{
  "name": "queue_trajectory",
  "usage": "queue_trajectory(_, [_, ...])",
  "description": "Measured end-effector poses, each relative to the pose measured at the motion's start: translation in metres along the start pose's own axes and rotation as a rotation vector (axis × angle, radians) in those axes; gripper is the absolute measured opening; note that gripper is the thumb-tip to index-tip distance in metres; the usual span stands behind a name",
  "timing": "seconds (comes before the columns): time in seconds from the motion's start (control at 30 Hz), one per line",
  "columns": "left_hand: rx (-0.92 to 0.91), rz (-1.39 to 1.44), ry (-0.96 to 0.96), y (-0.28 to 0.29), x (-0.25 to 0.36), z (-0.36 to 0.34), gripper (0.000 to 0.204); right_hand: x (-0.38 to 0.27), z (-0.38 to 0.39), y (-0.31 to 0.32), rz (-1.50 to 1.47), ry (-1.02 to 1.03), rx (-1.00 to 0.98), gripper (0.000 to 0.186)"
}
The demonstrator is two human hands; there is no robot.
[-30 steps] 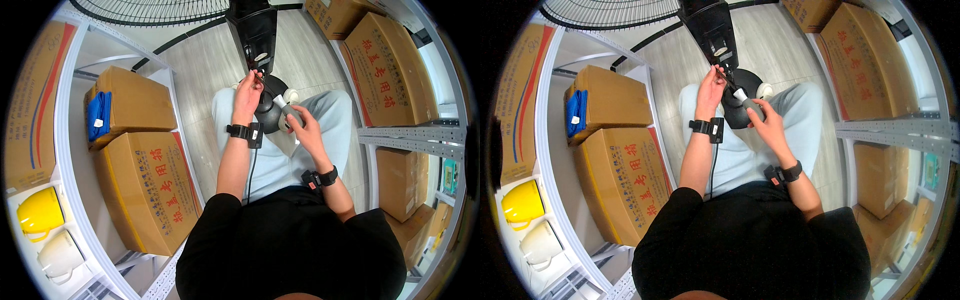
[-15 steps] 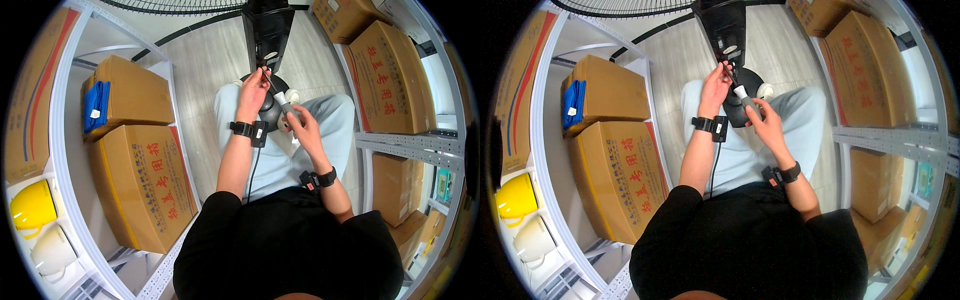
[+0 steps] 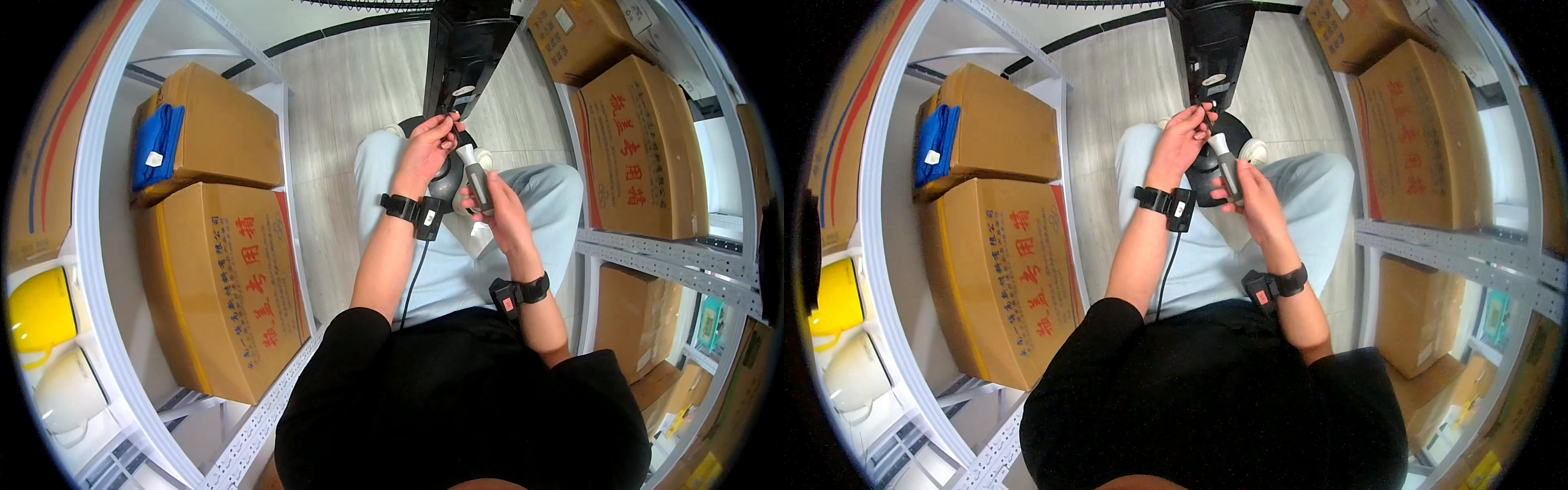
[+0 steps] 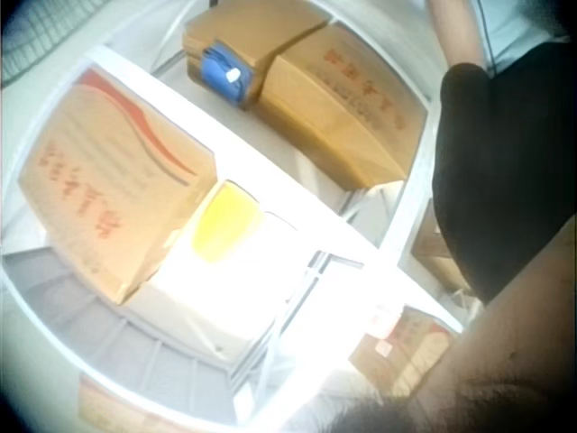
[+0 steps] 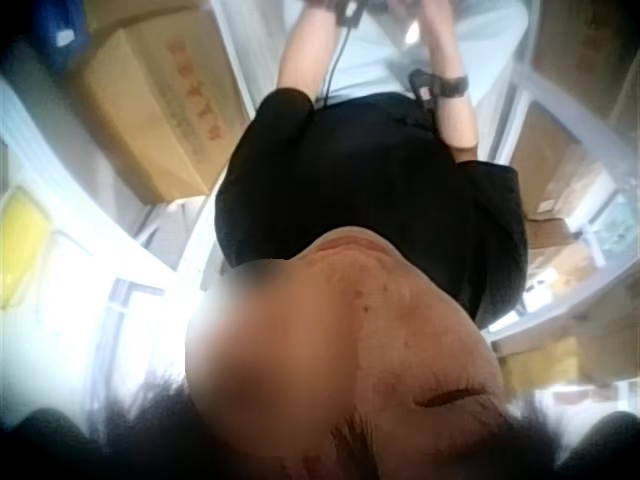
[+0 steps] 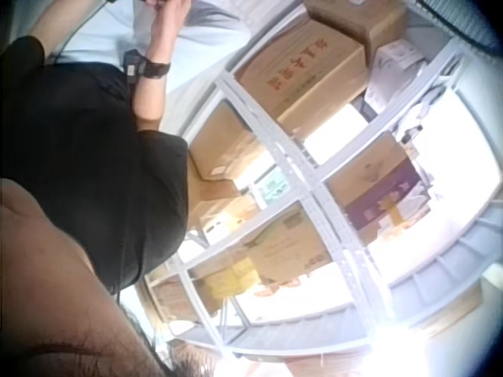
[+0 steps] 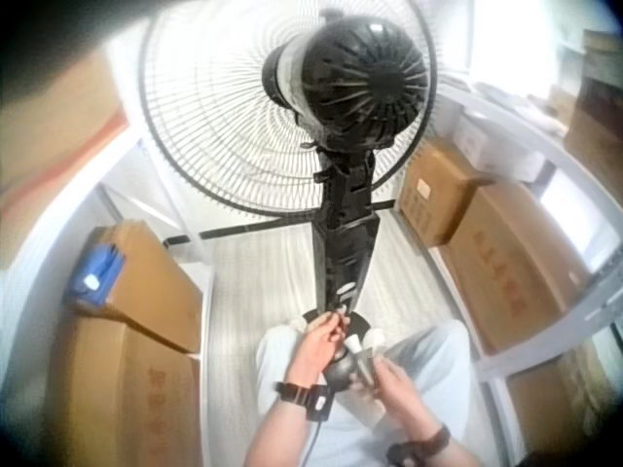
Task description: The person sits on the floor and uses a screwdriver to tighten screws on the base of a standing fan. The person repeatedly adjusts the fan's position and continues to tighten the screws.
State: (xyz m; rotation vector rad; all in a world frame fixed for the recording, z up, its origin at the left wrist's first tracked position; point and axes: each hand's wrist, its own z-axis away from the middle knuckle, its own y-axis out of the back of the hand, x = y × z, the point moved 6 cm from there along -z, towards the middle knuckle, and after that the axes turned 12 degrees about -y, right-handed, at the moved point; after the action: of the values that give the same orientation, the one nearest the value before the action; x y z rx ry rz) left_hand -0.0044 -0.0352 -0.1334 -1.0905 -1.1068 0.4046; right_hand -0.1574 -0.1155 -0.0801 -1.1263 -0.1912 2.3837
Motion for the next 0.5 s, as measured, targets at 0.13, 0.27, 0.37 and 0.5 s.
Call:
queue_trajectory(0.13, [0.028,-0.003,-0.005,0.0,-0.004,-0.002,0.019,0.003,0.001,-0.003,0.178,0.22,0.206,0.038])
queue_trajectory(0.27, [0.018,0.016,-0.013,0.002,-0.004,-0.003,0.018,0.001,0.001,0.0,0.005,0.118,0.185,0.034])
queue_trajectory(0.37, [0.003,0.002,0.039,-0.011,0.0,0.004,0.018,0.0,0.003,0.0,-0.112,-0.005,0.05,0.032])
queue_trajectory(0.5, [-0.004,-0.03,0.026,-0.004,0.0,0.002,0.019,0.0,-0.002,0.002,0.004,0.037,0.043,0.033])
